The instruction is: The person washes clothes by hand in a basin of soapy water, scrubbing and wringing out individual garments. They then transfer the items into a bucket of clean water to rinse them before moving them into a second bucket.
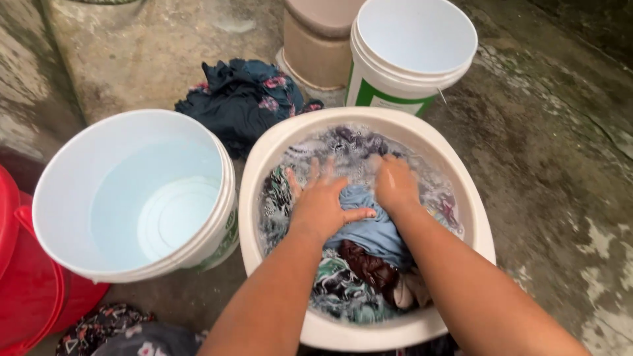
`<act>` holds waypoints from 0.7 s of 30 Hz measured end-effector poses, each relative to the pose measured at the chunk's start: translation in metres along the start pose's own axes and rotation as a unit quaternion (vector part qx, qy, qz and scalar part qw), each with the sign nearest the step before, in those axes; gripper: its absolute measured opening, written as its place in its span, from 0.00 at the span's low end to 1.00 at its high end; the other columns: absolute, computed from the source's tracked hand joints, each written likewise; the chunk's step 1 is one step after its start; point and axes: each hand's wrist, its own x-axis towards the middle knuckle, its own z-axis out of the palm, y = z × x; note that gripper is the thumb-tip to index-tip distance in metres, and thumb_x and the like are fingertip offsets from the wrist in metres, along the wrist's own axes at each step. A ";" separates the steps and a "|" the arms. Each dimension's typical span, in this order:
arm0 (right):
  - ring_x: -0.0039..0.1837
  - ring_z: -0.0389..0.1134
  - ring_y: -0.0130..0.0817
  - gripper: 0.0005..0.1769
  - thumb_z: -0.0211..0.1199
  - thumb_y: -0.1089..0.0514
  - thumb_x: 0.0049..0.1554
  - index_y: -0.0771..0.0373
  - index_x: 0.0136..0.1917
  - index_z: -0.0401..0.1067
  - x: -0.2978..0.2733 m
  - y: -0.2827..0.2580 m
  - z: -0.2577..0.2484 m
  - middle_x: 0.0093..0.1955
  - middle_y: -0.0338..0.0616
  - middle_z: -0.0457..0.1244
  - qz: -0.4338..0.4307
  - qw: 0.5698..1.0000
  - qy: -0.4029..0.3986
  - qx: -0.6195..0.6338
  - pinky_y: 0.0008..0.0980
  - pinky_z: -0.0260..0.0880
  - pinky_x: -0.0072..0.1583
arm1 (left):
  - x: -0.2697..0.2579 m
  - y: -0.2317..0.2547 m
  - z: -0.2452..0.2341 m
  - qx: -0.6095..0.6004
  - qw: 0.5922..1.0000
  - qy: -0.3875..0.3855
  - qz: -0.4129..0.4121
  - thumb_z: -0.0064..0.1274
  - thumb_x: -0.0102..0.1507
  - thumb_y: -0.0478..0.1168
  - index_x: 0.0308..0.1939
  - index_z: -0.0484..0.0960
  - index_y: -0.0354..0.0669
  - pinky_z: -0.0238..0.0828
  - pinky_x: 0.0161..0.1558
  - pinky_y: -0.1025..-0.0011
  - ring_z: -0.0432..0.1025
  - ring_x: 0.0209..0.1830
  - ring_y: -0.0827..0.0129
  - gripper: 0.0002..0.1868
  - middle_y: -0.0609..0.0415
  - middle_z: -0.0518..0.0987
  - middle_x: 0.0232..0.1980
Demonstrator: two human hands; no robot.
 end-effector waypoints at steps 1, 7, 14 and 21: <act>0.59 0.67 0.57 0.13 0.64 0.61 0.50 0.57 0.51 0.74 -0.007 -0.013 -0.025 0.56 0.51 0.68 -0.001 1.000 0.002 0.000 0.54 0.66 0.56 | -0.008 -0.003 0.005 0.001 1.000 0.002 0.001 0.61 0.45 0.77 0.53 0.83 0.48 0.17 0.70 0.32 0.49 0.77 0.42 0.45 0.37 0.66 0.75; 0.42 0.64 0.49 0.18 0.74 0.53 0.51 0.67 0.35 0.70 -0.027 -0.078 -0.137 0.39 0.51 0.62 0.040 0.954 0.070 0.289 0.44 0.63 0.46 | -0.034 0.012 -0.026 -0.046 0.997 -0.058 -0.001 0.60 0.47 0.77 0.58 0.81 0.42 0.30 0.77 0.35 0.57 0.78 0.49 0.50 0.48 0.75 0.67; 0.39 0.58 0.37 0.25 0.77 0.58 0.53 0.68 0.32 0.60 -0.047 -0.108 -0.223 0.35 0.45 0.56 0.016 0.938 0.143 0.314 0.37 0.59 0.42 | -0.011 0.046 -0.049 -0.179 0.975 0.073 -0.109 0.75 0.38 0.58 0.67 0.69 0.46 0.63 0.63 0.41 0.64 0.66 0.44 0.57 0.41 0.67 0.67; 0.46 0.60 0.25 0.26 0.77 0.64 0.64 0.62 0.35 0.61 -0.068 -0.078 -0.248 0.44 0.34 0.59 -0.015 0.880 0.259 0.399 0.25 0.62 0.50 | 0.024 0.067 -0.076 -0.102 0.993 -0.010 -0.064 0.73 0.46 0.56 0.51 0.82 0.53 0.53 0.62 0.31 0.70 0.63 0.50 0.32 0.47 0.81 0.55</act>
